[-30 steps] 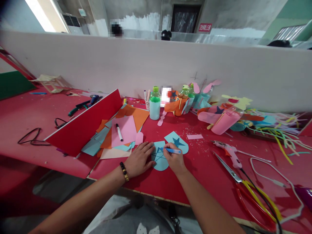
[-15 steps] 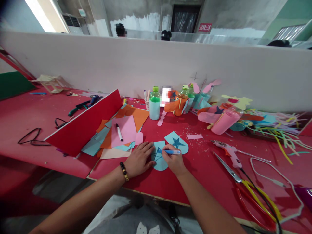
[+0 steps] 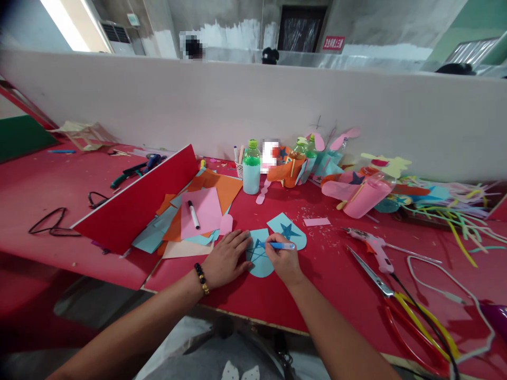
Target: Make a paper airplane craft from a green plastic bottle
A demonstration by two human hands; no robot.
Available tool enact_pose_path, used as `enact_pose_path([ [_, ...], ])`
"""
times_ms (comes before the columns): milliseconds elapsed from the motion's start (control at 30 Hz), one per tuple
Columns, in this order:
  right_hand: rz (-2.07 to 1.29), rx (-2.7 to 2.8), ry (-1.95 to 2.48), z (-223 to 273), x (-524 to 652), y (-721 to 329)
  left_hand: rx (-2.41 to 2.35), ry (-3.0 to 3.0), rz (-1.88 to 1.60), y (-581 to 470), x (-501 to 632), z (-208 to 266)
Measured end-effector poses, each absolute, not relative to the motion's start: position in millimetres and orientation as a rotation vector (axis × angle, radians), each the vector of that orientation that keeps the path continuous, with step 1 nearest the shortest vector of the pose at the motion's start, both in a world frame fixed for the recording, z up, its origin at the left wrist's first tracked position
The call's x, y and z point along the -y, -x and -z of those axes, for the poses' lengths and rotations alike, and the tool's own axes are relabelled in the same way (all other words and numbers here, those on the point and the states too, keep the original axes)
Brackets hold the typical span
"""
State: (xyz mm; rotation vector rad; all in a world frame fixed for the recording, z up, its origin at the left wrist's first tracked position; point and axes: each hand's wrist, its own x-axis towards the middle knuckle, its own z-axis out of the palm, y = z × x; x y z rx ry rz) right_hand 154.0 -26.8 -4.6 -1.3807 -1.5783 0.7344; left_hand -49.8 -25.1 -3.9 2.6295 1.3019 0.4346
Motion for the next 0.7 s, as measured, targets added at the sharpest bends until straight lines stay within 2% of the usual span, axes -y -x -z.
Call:
enact_pose_path([
  [700,-0.710,1.597,1.366,8.6,26.2,-156.3,-1.304,-2.631,-0.450,49.7,24.9,5.9],
])
